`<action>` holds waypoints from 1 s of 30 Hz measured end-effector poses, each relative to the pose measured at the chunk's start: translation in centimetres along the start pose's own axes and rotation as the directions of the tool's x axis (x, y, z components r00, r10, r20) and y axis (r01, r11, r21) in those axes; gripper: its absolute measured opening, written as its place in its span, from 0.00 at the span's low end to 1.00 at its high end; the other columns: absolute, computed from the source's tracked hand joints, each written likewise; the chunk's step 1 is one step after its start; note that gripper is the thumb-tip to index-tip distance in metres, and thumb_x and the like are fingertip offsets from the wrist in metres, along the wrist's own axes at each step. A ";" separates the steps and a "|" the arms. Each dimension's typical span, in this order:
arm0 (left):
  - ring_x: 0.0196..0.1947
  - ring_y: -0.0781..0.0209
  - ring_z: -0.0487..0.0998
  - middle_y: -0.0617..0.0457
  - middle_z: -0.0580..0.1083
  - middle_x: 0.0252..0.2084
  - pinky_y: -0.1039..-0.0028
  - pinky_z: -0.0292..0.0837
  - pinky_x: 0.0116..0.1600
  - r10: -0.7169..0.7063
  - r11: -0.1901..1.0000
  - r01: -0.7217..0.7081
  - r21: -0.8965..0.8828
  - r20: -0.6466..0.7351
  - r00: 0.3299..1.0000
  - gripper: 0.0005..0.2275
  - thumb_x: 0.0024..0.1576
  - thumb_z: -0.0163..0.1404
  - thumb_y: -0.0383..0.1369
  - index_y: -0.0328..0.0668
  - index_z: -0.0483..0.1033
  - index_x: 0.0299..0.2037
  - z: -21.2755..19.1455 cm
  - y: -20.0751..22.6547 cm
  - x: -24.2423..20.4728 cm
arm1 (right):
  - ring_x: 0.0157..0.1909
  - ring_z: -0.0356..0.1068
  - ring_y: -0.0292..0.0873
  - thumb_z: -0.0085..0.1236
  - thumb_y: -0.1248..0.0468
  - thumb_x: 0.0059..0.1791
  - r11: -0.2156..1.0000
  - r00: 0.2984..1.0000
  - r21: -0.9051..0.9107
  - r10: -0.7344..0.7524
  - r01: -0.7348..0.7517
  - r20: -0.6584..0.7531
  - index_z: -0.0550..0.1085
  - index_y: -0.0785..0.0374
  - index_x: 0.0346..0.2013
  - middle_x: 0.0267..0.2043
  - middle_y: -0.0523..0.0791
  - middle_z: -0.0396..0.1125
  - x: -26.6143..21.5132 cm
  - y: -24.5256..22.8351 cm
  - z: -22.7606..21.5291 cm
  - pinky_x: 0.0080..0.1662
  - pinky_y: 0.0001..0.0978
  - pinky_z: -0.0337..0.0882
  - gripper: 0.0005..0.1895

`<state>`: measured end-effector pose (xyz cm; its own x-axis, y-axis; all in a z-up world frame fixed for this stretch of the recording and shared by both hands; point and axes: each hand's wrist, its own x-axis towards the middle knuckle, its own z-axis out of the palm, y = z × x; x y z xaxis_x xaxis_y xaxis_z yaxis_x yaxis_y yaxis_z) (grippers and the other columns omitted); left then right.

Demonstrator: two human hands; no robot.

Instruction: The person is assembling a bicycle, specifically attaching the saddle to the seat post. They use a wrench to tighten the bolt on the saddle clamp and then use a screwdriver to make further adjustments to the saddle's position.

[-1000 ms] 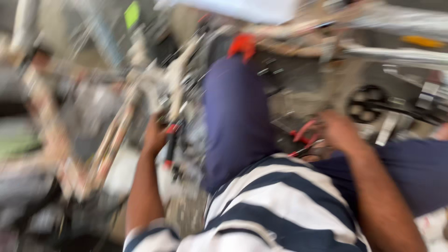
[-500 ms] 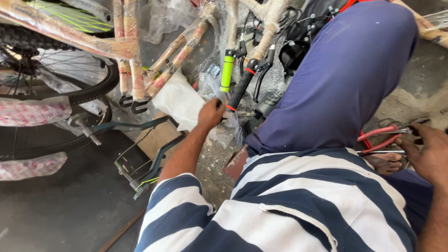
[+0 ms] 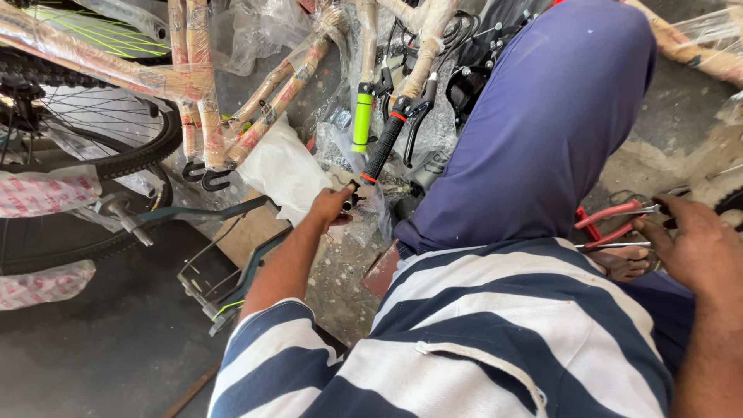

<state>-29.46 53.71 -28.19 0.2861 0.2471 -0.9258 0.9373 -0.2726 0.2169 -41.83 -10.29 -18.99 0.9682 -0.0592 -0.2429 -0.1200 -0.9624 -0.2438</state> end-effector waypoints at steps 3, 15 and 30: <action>0.42 0.45 0.78 0.37 0.72 0.47 0.61 0.79 0.40 -0.106 0.967 0.137 -0.216 0.150 0.983 0.19 0.59 0.54 0.39 0.28 0.66 0.50 0.1 -0.3 1.6 | 0.50 0.75 0.49 0.64 0.47 0.56 1.000 1.000 0.017 0.008 -0.008 0.026 0.75 0.62 0.55 0.50 0.50 0.74 0.8 -1.2 -1.4 0.50 0.40 0.74 0.24; 0.59 0.35 0.67 0.29 0.65 0.60 0.51 0.61 0.64 0.768 0.514 -0.665 0.542 -0.636 0.074 0.30 0.57 0.54 0.23 0.20 0.54 0.68 4.3 -2.7 -6.9 | 0.52 0.74 0.56 0.62 0.45 0.51 0.998 0.994 0.028 -0.062 0.060 0.091 0.76 0.59 0.60 0.53 0.51 0.73 6.9 -7.0 -6.3 0.55 0.49 0.73 0.28; 0.28 0.67 0.70 0.50 0.73 0.40 0.77 0.66 0.31 0.875 -0.082 -0.783 -0.617 -0.420 0.239 0.16 0.67 0.50 0.27 0.37 0.63 0.62 -2.7 12.2 -23.1 | 0.53 0.74 0.56 0.63 0.47 0.48 0.932 0.957 0.245 -0.230 0.268 -0.174 0.75 0.62 0.58 0.51 0.52 0.73 8.0 -16.4 -14.8 0.55 0.45 0.73 0.29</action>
<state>-24.13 47.19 -3.36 0.9724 0.2114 0.0985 -0.1785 0.4026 0.8978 -28.85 1.05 -3.05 0.9929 0.1186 -0.0131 0.0943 -0.8476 -0.5222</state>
